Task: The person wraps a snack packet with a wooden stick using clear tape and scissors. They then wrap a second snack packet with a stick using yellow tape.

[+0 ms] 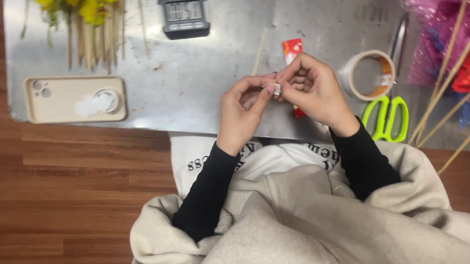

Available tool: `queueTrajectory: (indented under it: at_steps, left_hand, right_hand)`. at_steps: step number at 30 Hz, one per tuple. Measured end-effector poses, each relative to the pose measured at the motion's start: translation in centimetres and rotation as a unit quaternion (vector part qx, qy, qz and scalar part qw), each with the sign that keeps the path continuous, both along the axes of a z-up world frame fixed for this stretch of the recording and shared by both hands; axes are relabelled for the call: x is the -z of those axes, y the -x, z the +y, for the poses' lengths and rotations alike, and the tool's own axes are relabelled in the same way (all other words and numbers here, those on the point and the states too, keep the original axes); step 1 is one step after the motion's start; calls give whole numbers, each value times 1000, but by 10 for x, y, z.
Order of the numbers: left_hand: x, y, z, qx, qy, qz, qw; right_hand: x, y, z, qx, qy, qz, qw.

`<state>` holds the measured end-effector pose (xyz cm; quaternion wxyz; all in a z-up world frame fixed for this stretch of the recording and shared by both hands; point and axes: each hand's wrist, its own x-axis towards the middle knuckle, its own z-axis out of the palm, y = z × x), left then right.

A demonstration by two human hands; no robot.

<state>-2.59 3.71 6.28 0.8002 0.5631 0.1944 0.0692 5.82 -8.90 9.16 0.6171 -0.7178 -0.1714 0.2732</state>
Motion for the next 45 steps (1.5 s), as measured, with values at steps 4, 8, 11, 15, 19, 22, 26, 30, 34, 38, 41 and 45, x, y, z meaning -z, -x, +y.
queueTrajectory:
  at_steps: [4,8,11,15,19,22,26,30,34,38,41,45]
  left_hand:
    - [-5,20,30,-71,-19,15,997]
    - [-7,46,75,-155,-82,14,984]
    - [-6,69,109,-211,-119,24,970]
    - [-13,96,142,-278,-185,66,940]
    - [3,114,169,-318,-282,88,901]
    - [13,118,185,-320,-371,109,865]
    - [24,117,200,-262,-453,155,838]
    - [-1,113,198,-237,-543,207,778]
    - [-10,108,187,-244,-557,195,770]
    - [-7,97,174,-254,-615,171,727]
    - [-6,92,169,-244,-641,178,706]
    - [10,88,177,-251,-679,212,656]
  right_hand:
    - [4,5,35,-37,-36,28,998]
    - [5,19,93,-110,-47,37,992]
    - [-5,34,141,-171,-44,48,983]
    - [3,56,191,-248,-16,46,967]
    - [12,70,225,-281,-4,20,960]
    - [15,72,241,-287,3,-15,958]
    - [17,71,248,-282,37,-74,956]
    - [20,67,245,-271,61,-104,955]
    - [14,62,238,-277,58,-127,951]
    - [6,53,220,-268,54,-127,954]
    - [7,46,200,-232,49,-107,965]
    - [7,41,175,-195,36,-80,977]
